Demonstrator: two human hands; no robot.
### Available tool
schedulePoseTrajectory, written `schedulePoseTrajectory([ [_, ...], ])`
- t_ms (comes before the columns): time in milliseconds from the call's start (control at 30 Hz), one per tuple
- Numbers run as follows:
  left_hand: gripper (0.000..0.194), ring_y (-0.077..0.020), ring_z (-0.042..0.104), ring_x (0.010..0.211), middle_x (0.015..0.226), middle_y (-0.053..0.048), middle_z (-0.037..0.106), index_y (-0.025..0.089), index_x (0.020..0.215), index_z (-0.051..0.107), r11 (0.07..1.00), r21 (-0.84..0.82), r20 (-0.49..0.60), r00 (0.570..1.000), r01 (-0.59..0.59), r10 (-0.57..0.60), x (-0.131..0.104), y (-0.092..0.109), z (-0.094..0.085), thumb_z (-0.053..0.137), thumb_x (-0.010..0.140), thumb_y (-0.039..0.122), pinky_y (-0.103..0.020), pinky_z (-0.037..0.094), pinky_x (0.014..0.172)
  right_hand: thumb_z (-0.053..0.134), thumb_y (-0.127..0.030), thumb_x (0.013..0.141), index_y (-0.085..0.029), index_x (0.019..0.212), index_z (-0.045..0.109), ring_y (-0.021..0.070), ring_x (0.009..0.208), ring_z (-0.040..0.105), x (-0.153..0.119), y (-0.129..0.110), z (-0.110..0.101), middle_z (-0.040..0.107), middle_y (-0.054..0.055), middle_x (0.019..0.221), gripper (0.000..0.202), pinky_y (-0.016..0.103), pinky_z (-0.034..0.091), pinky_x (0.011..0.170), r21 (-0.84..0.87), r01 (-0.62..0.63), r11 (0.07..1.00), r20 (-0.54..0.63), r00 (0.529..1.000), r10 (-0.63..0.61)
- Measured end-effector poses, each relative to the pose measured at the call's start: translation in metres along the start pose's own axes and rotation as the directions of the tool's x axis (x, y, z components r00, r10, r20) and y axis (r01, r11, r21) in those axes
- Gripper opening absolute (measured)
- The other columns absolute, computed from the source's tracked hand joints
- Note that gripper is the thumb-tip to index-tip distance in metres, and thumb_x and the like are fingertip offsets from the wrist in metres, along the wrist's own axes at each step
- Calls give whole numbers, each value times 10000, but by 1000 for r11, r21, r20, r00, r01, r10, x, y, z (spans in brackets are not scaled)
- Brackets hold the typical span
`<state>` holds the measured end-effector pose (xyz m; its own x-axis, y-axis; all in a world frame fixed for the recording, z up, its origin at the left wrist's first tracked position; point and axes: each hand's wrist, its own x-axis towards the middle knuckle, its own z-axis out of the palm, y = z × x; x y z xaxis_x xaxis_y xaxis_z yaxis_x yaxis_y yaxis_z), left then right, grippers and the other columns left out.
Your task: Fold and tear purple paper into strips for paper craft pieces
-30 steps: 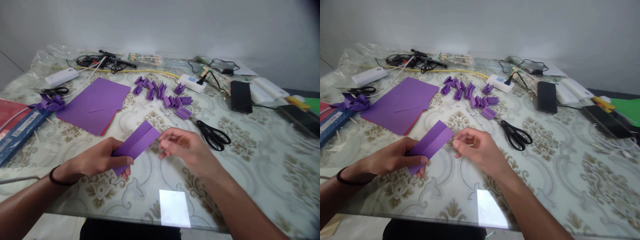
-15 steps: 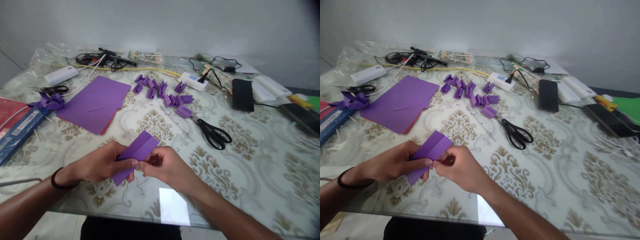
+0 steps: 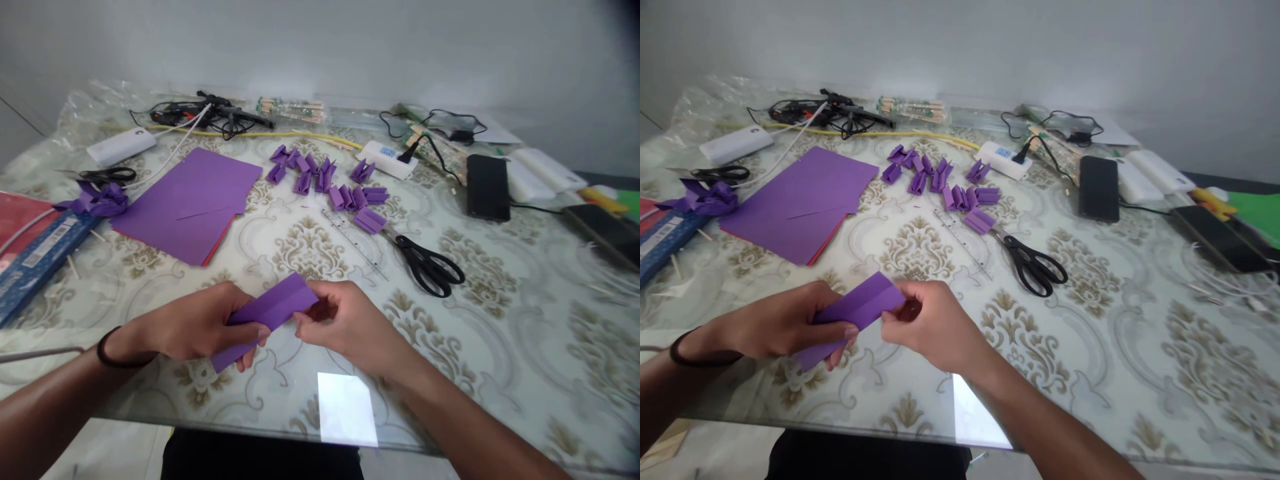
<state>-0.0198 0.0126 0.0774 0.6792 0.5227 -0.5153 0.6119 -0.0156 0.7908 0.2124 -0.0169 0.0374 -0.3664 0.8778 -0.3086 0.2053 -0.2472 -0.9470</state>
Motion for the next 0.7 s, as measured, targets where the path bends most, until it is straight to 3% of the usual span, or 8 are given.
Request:
schedulePoseTrajectory([
  [167,377,-114,511,463,567,-9,683,167,683,783,1000,16,5,1000,7,-8,-1,-9,-11,620,970,350,-210,345,448,724,-205,696,-199,680,662,142,612,600,5,-6,-25,627,-27,641,64,263,445,570,-29,33,999,-129,991,-36],
  [300,386,-116,481,449,551,-9,656,185,689,794,999,-44,-69,997,14,-17,0,-13,-12,647,966,410,-227,305,430,748,-242,749,-208,710,673,139,592,619,5,-8,-39,632,-30,661,91,303,586,638,41,117,992,-225,969,-105],
  [400,438,-107,487,489,624,-22,675,166,795,811,981,-192,-101,995,-18,-1,3,-12,-6,613,998,499,-217,327,452,752,-305,841,-197,822,715,133,606,601,2,-8,-32,672,-7,729,115,336,641,679,121,150,981,-139,981,-133],
  [533,424,-131,598,607,809,-70,750,137,915,788,918,-390,-133,991,-70,19,8,-13,11,630,995,522,-227,447,555,726,-352,932,-197,878,725,154,714,668,-2,-5,-10,701,14,797,164,295,602,688,143,178,974,-59,983,-171],
  [700,410,-127,549,642,776,-25,681,135,916,742,937,-328,-129,989,-117,78,11,-14,22,605,1012,509,-235,436,593,720,-301,937,-203,825,695,135,697,657,-3,-3,3,654,-24,741,151,266,539,675,170,186,968,-82,981,-174],
])
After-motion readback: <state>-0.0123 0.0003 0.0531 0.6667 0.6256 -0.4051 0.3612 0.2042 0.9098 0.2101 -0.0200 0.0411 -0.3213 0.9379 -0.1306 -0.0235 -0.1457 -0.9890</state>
